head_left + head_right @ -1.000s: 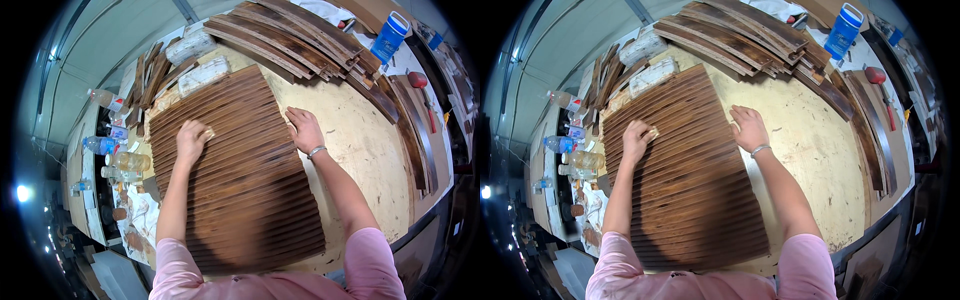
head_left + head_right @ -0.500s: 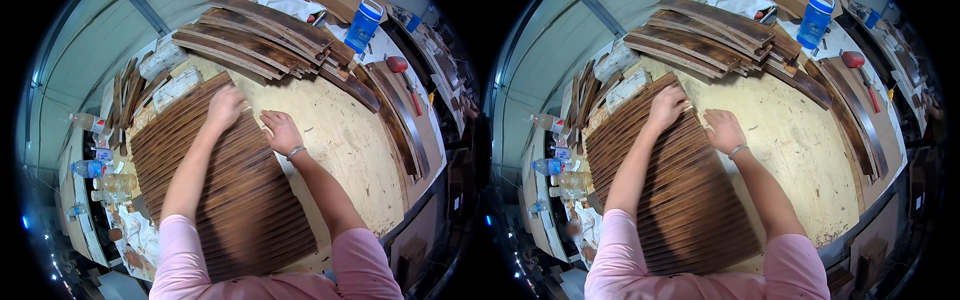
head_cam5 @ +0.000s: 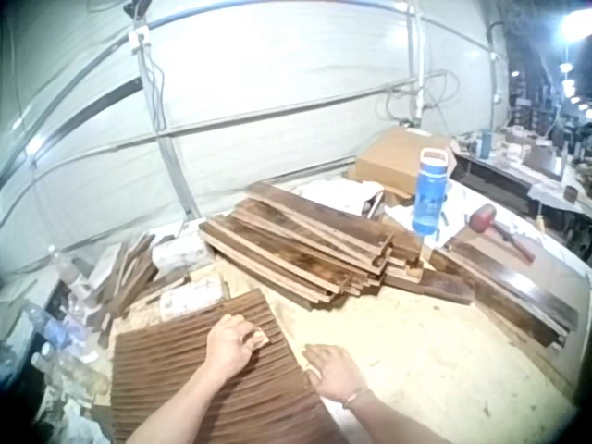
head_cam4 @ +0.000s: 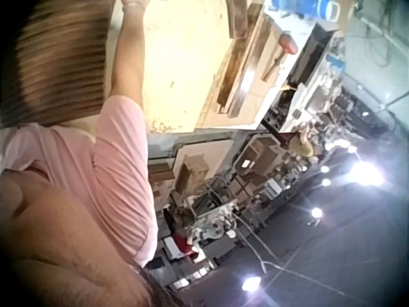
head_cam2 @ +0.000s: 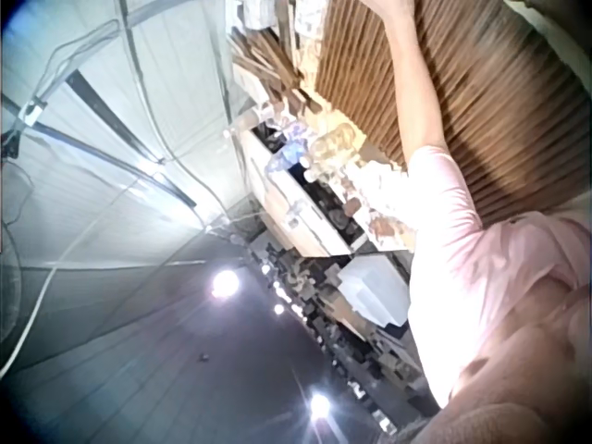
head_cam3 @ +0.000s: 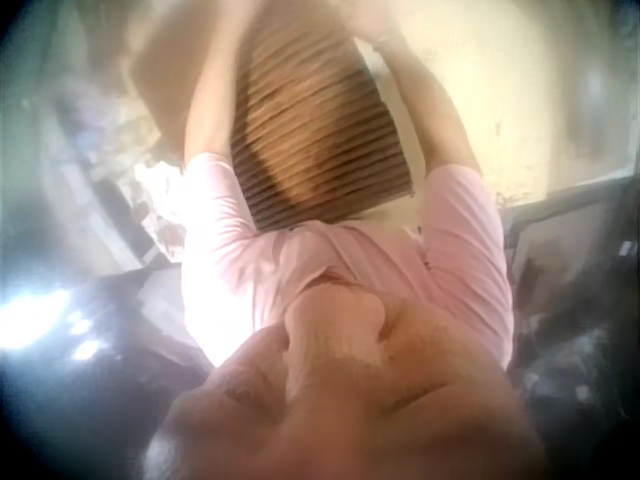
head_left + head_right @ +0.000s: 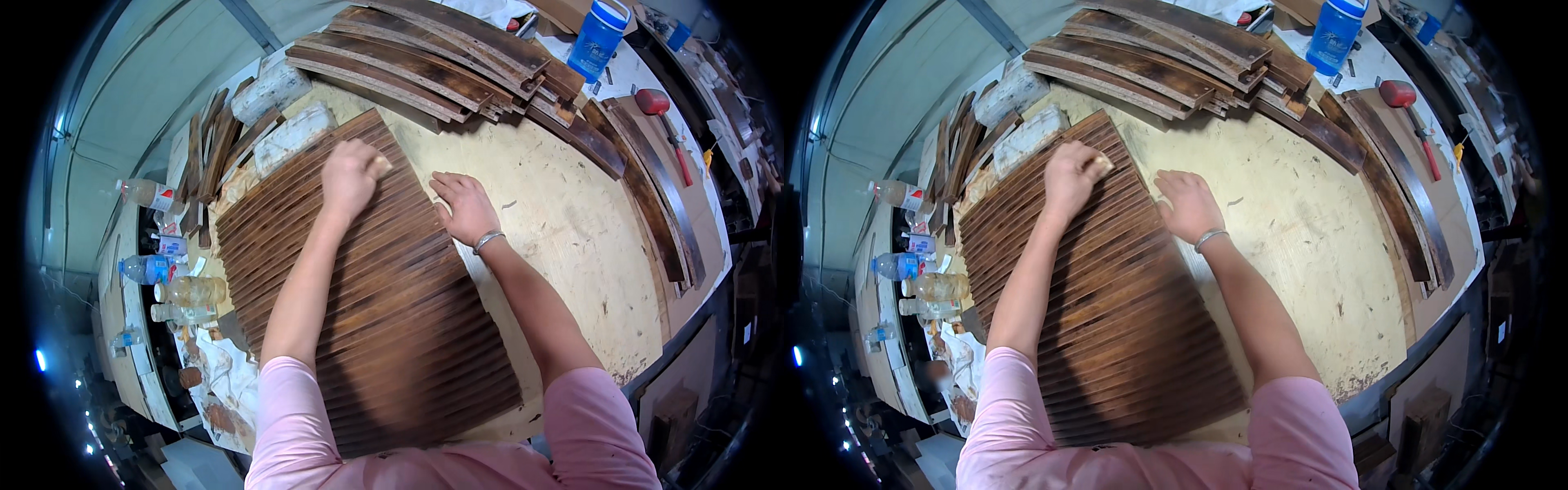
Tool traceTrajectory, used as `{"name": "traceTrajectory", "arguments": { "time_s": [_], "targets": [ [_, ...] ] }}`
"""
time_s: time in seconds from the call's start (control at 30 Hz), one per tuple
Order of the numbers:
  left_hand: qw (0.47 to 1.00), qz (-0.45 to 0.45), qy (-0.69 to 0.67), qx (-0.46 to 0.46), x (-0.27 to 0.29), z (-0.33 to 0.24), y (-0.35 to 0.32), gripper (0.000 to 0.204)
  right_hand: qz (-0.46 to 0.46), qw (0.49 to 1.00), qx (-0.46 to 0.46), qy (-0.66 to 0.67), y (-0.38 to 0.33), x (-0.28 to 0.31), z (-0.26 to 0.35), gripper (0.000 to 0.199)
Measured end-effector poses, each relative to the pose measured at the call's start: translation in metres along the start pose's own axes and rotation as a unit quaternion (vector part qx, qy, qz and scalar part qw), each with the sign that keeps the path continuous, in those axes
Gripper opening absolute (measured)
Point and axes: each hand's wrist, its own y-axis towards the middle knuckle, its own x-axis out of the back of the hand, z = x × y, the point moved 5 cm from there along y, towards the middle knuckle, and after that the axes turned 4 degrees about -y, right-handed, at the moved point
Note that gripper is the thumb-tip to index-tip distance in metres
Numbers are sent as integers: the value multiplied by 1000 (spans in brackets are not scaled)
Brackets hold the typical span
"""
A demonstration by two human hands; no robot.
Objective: The person organizes several thin wooden slats, rubs a wood panel with a sanding block, and then wipes the panel with a white cloth.
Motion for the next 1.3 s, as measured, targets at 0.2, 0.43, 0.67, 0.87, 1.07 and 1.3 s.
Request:
{"name": "traceTrajectory", "arguments": {
  "time_s": [0.2, 0.43, 0.67, 0.87, 1.07, 1.3],
  "targets": [
    [995, 51, 62, 61, 32, 33, -35, 11, 11, 1000, -12, -3, 1, -4, 1, 44],
    [968, 47, 156, 191, 137, 129, -147, 14, 15, 1000, -1, -20, 2, -7, -2, 42],
    [880, -14, 272, 388, 225, 204, -250, 16, 21, 1000, -7, -11, 3, -8, 2, 42],
    [911, -65, 169, 370, 209, 186, -255, 17, 22, 1000, -4, -12, 4, -8, 3, 40],
    [910, -62, 196, 360, 214, 176, -255, 16, 16, 1000, 7, -19, 4, -8, 1, 40],
    [889, -87, 213, 395, 218, 183, -251, 19, 19, 1000, 6, -16, 5, -10, 2, 40]
  ]
}}
